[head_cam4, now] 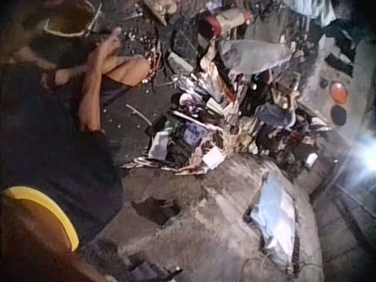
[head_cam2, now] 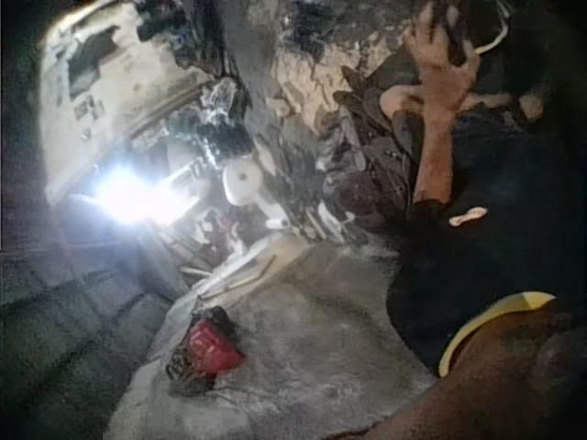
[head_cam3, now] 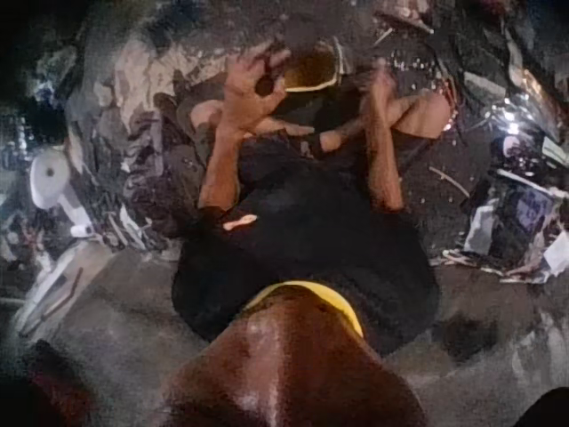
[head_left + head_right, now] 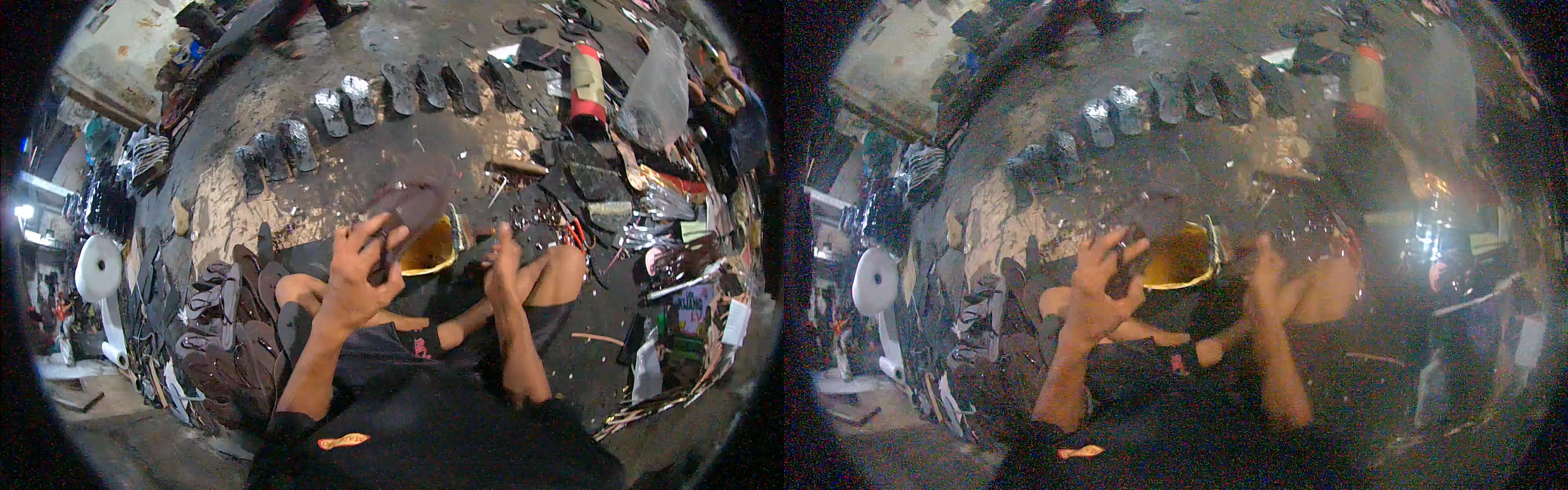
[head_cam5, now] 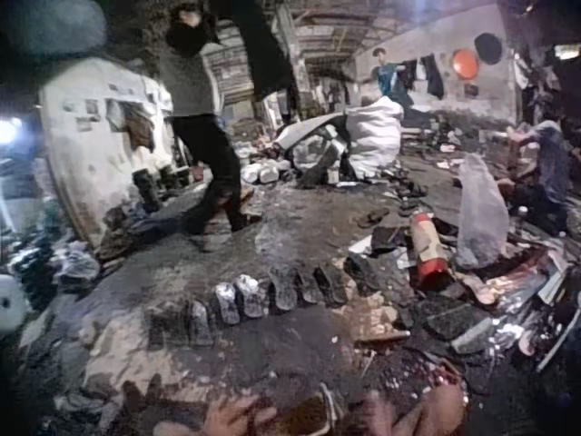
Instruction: The person sits on the floor and applies a dark adhesive to the soles of multiple sandals using a brush. They repeatedly dip the brush into a container of glue and coat each sandal sole before placing it on the floor.
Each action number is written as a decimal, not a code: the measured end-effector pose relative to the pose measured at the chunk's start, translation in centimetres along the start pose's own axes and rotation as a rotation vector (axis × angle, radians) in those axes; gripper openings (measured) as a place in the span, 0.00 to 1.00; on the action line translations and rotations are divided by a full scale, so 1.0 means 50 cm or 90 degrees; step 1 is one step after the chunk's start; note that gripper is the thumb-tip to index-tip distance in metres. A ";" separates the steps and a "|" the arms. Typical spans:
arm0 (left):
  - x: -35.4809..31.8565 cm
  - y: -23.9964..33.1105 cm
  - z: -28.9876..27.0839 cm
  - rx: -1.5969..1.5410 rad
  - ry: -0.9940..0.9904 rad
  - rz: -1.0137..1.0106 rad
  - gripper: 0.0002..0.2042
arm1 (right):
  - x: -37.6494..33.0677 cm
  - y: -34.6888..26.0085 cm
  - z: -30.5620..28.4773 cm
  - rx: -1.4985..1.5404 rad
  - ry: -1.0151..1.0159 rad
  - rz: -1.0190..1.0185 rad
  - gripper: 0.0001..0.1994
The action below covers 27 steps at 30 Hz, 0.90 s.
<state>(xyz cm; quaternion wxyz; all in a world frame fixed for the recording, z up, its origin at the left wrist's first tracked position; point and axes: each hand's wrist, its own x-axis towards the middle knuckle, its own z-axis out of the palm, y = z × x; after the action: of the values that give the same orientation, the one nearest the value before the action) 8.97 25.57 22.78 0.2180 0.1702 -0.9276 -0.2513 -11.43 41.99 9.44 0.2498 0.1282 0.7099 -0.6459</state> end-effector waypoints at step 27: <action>-0.003 0.045 -0.057 0.212 -0.221 0.378 0.18 | -0.210 -0.285 0.028 -0.521 -0.590 -0.981 0.12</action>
<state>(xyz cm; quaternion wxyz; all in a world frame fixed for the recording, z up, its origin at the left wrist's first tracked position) 10.00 26.37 26.18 0.0905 -0.1183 -0.9877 -0.0481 -9.53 40.21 27.02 0.0394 -0.7311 0.5996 -0.3232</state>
